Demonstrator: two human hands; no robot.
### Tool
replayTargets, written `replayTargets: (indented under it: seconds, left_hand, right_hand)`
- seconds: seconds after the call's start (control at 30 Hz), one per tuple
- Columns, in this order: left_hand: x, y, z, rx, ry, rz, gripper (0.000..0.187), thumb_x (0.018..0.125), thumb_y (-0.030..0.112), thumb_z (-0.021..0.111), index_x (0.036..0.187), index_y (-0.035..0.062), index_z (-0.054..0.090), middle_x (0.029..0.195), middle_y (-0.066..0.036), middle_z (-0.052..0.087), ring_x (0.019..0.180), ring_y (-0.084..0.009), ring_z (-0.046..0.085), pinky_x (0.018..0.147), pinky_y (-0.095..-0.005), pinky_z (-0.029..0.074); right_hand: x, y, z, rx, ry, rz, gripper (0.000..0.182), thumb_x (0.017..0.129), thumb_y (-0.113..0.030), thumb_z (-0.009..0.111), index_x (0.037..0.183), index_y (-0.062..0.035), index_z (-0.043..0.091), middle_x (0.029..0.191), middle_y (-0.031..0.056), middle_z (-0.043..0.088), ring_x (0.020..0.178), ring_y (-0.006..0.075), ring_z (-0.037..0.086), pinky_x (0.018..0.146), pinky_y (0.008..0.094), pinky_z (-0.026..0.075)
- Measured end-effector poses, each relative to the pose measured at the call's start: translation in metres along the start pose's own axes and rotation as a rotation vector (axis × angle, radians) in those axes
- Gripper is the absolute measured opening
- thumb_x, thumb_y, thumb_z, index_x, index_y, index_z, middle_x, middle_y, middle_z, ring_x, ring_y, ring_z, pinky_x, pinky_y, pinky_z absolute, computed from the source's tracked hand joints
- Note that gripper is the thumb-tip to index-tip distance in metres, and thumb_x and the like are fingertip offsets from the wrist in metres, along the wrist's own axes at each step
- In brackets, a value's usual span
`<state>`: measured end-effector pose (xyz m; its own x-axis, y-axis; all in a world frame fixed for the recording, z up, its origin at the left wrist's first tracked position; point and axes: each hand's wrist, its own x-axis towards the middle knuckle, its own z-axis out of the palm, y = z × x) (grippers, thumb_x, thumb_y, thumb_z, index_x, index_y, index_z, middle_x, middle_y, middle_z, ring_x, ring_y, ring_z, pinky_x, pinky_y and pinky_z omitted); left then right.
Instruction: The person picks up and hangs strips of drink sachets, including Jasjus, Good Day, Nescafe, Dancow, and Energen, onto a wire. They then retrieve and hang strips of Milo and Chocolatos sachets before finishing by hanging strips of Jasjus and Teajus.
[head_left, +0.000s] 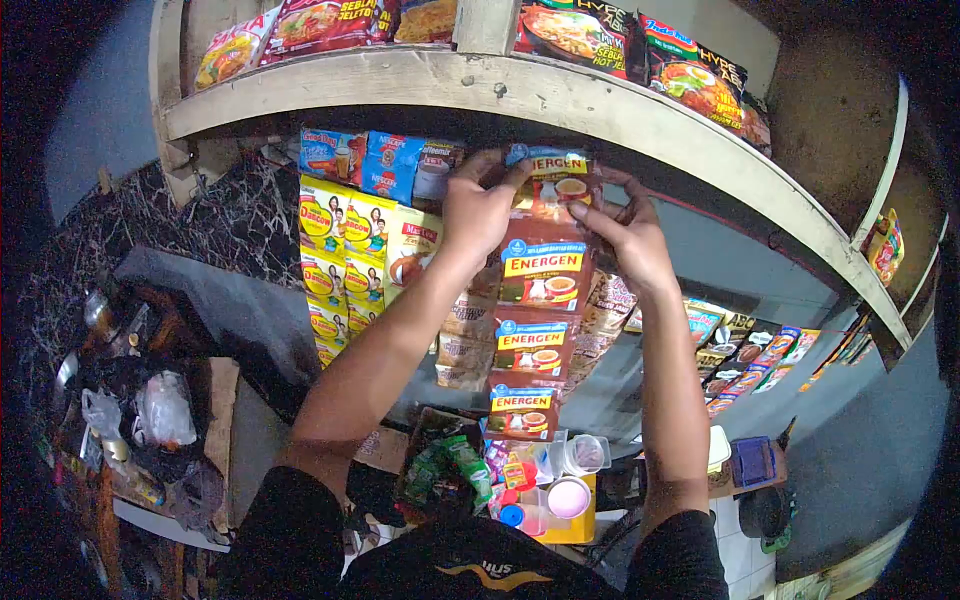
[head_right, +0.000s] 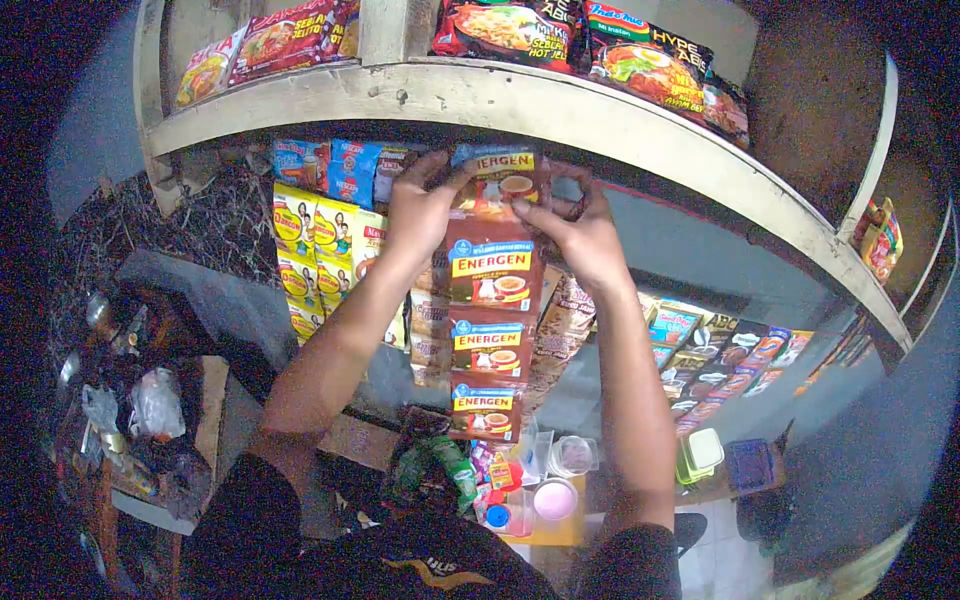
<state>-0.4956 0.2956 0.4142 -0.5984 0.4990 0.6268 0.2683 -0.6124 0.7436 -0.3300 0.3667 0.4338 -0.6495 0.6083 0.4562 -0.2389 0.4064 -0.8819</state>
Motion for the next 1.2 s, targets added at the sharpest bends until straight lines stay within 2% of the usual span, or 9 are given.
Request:
replayTargets:
  seconds: [0.07, 0.17, 0.27, 0.33, 0.43, 0.57, 0.77, 0.97, 1.2]
  left_hand:
    - [0.001, -0.007, 0.0, -0.054, 0.011, 0.003, 0.037, 0.082, 0.019, 0.07, 0.111, -0.0006, 0.058, 0.101, -0.01, 0.065, 0.082, -0.0147, 0.061, 0.075, -0.0277, 0.046]
    - [-0.015, 0.008, -0.005, -0.146, -0.059, 0.003, 0.04, 0.081, 0.021, 0.071, 0.11, -0.0029, 0.056, 0.098, -0.012, 0.066, 0.083, -0.0139, 0.061, 0.077, -0.0272, 0.047]
    - [-0.037, 0.003, -0.012, -0.105, -0.212, -0.232, 0.053, 0.08, 0.021, 0.073, 0.114, -0.0075, 0.044, 0.097, -0.017, 0.064, 0.085, -0.0158, 0.063, 0.07, -0.0246, 0.051]
    - [-0.036, -0.023, -0.016, -0.088, -0.3, -0.087, 0.046, 0.081, 0.018, 0.071, 0.112, -0.0038, 0.045, 0.095, -0.013, 0.065, 0.084, -0.0146, 0.063, 0.069, -0.0247, 0.05]
    - [-0.034, -0.027, -0.015, -0.074, -0.324, -0.087, 0.037, 0.085, 0.018, 0.067, 0.109, -0.0022, 0.048, 0.096, -0.011, 0.065, 0.082, -0.0131, 0.063, 0.068, -0.0245, 0.049]
    - [-0.024, -0.03, -0.009, 0.006, -0.267, -0.074, 0.037, 0.087, 0.019, 0.064, 0.11, -0.0057, 0.05, 0.095, -0.011, 0.066, 0.08, -0.0113, 0.062, 0.068, -0.0233, 0.048]
    - [-0.019, -0.033, -0.015, -0.125, -0.162, -0.109, 0.031, 0.09, 0.022, 0.059, 0.102, -0.0063, 0.059, 0.09, -0.013, 0.067, 0.08, -0.0113, 0.059, 0.071, -0.0256, 0.046]
    - [-0.006, -0.022, -0.015, 0.008, -0.093, 0.0, 0.035, 0.091, 0.027, 0.055, 0.102, -0.0059, 0.059, 0.093, -0.015, 0.066, 0.084, -0.0177, 0.059, 0.076, -0.0318, 0.045]
    - [0.009, -0.027, -0.011, 0.335, -0.008, 0.046, 0.047, 0.092, 0.037, 0.051, 0.115, -0.0035, 0.055, 0.11, -0.025, 0.06, 0.106, -0.0418, 0.054, 0.091, -0.0411, 0.041]
  right_hand:
    - [0.008, 0.002, 0.003, -0.088, 0.259, -0.11, 0.07, 0.077, -0.008, 0.073, 0.13, 0.0097, 0.031, 0.094, 0.0163, 0.067, 0.083, 0.0174, 0.065, 0.074, 0.0295, 0.052]
    - [0.024, 0.005, 0.004, -0.048, 0.256, -0.186, 0.063, 0.079, -0.011, 0.073, 0.124, 0.0145, 0.037, 0.095, 0.0161, 0.066, 0.084, 0.016, 0.063, 0.074, 0.027, 0.051]
    - [0.038, 0.003, -0.002, -0.146, 0.235, -0.185, 0.038, 0.079, -0.015, 0.073, 0.104, 0.0102, 0.059, 0.096, 0.0148, 0.067, 0.083, 0.0147, 0.063, 0.071, 0.0264, 0.05]
    - [0.046, 0.004, 0.003, -0.223, 0.274, -0.204, 0.031, 0.084, -0.021, 0.069, 0.096, 0.0072, 0.067, 0.1, 0.0131, 0.067, 0.075, 0.0103, 0.061, 0.068, 0.0237, 0.048]
    - [0.051, -0.01, 0.0, -0.431, 0.385, 0.006, 0.035, 0.087, -0.03, 0.062, 0.104, 0.0012, 0.067, 0.103, 0.0126, 0.067, 0.082, 0.0112, 0.062, 0.072, 0.0238, 0.048]
    - [0.081, 0.004, -0.026, -0.824, 0.115, -0.288, 0.045, 0.09, -0.035, 0.054, 0.125, -0.0061, 0.054, 0.13, 0.0133, 0.052, 0.121, 0.0227, 0.047, 0.101, 0.0314, 0.034]
    - [0.082, -0.005, -0.021, -1.329, 0.027, -0.432, 0.051, 0.092, -0.041, 0.049, 0.129, -0.0061, 0.048, 0.134, 0.0176, 0.047, 0.127, 0.031, 0.04, 0.107, 0.0357, 0.029]
    - [0.081, -0.017, -0.017, -1.061, -0.207, -0.427, 0.053, 0.092, -0.043, 0.049, 0.13, -0.0055, 0.047, 0.131, 0.0181, 0.049, 0.123, 0.0309, 0.045, 0.104, 0.0353, 0.032]
    - [0.118, 0.01, -0.037, -1.025, -0.208, -0.4, 0.052, 0.092, -0.042, 0.051, 0.129, -0.0057, 0.048, 0.131, 0.0167, 0.05, 0.121, 0.0288, 0.046, 0.102, 0.0348, 0.035]
